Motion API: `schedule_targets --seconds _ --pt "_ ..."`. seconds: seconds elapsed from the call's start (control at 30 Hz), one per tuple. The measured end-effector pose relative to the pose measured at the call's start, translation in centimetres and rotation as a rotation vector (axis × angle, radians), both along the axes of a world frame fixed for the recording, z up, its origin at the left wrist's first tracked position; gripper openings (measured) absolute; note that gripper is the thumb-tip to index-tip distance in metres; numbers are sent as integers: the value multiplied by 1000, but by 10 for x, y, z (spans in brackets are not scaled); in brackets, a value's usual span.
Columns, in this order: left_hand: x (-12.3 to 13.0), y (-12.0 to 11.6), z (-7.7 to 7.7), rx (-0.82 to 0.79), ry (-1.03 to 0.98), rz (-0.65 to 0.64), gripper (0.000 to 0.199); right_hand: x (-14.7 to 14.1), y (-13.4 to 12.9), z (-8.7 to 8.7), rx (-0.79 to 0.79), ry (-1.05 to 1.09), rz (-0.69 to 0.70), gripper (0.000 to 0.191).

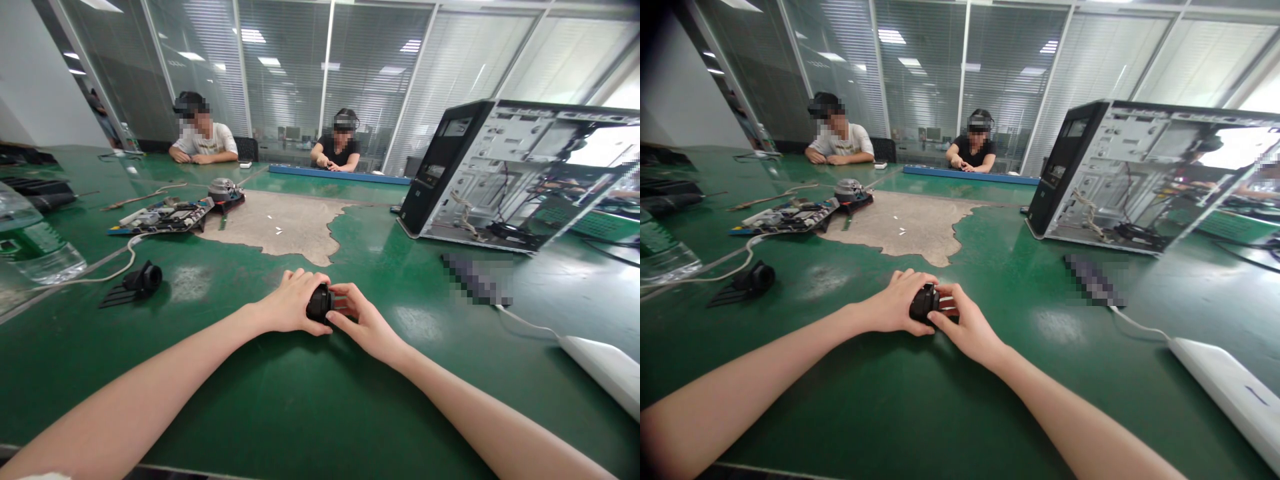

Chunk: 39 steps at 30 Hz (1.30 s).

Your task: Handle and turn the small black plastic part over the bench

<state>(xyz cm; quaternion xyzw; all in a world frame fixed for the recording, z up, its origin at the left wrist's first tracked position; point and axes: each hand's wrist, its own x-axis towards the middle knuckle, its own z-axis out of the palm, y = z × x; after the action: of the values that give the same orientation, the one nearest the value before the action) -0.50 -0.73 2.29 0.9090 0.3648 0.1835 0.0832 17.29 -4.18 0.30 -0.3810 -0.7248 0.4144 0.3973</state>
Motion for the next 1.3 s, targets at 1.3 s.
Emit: schedule_targets --seconds 1.3 --pt "-1 1 -5 52 12 29 72 -8 5 2 -130 121 -98 28"
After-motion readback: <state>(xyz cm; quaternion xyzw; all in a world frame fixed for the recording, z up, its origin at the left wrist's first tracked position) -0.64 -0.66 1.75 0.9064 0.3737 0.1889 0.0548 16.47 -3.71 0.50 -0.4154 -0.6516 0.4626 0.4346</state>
